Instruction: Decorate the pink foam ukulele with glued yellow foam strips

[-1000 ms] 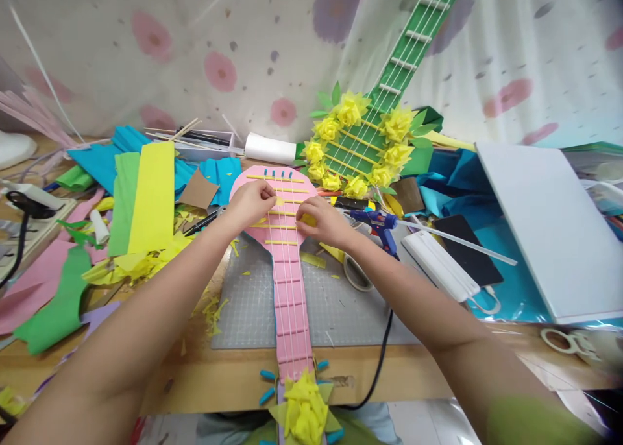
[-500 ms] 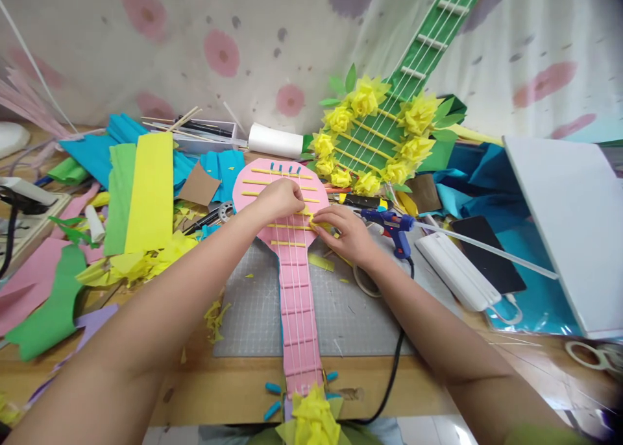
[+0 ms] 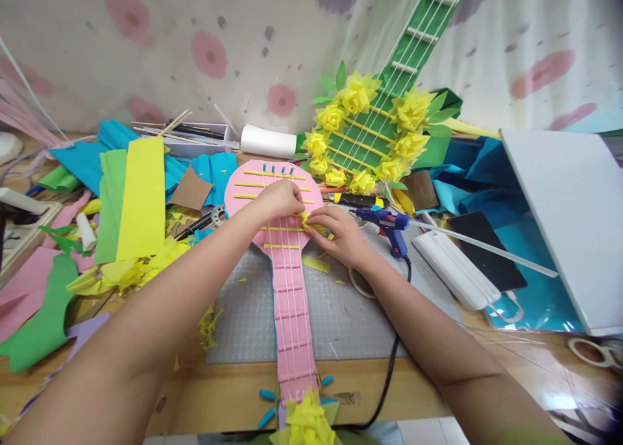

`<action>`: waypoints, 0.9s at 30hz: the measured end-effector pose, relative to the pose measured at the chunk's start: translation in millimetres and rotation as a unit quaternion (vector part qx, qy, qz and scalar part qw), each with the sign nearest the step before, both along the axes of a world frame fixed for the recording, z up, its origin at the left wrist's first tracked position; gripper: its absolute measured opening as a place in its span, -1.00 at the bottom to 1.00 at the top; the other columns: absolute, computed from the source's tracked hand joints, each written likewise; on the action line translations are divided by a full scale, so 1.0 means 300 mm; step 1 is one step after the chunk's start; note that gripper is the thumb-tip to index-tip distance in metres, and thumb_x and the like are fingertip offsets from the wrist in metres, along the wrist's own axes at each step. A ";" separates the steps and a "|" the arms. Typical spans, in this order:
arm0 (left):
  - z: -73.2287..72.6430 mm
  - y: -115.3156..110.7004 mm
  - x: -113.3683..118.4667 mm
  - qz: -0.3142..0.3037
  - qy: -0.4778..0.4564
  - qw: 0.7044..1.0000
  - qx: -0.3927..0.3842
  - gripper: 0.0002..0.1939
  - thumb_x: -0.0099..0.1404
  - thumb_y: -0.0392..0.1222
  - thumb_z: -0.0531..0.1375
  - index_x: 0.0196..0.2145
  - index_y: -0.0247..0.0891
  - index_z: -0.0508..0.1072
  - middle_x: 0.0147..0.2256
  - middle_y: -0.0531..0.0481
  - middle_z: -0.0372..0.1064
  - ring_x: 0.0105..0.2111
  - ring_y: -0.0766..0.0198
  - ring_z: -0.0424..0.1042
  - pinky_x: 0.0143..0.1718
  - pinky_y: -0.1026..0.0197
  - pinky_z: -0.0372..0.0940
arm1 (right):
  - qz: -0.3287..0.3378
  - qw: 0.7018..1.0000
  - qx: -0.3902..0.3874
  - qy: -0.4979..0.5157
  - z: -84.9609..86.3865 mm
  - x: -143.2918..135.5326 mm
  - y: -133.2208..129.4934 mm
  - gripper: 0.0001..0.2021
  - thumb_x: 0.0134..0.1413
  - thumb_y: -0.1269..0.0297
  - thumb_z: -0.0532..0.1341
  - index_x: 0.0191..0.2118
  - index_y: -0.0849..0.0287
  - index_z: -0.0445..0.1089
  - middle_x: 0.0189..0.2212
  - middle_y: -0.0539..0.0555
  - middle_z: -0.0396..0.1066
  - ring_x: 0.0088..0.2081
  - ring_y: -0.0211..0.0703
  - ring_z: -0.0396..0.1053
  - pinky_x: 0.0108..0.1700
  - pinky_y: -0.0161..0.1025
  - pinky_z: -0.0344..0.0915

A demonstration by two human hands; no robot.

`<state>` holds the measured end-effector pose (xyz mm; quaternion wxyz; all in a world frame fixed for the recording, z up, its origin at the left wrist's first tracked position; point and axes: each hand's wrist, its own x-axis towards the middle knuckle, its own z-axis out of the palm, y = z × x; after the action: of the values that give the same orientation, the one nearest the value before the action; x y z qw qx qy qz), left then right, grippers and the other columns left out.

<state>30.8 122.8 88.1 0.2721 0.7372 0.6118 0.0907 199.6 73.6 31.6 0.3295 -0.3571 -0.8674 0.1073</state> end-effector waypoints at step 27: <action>-0.027 -0.004 -0.001 0.013 -0.128 0.988 -0.084 -0.38 0.23 0.24 -0.13 -0.57 -0.27 0.49 -0.47 -0.12 0.49 -0.46 0.21 0.43 -0.38 0.23 0.23 | 0.006 1.000 -0.011 0.006 0.001 -0.002 0.004 -0.85 0.15 0.27 0.09 -0.25 0.10 0.39 -0.22 0.12 0.42 -0.11 -0.11 0.35 -0.05 -0.06 0.31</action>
<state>30.7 121.7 80.0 0.4073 0.6861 0.5872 0.1362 198.9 74.7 32.0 0.3300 -0.3547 -0.8664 0.1214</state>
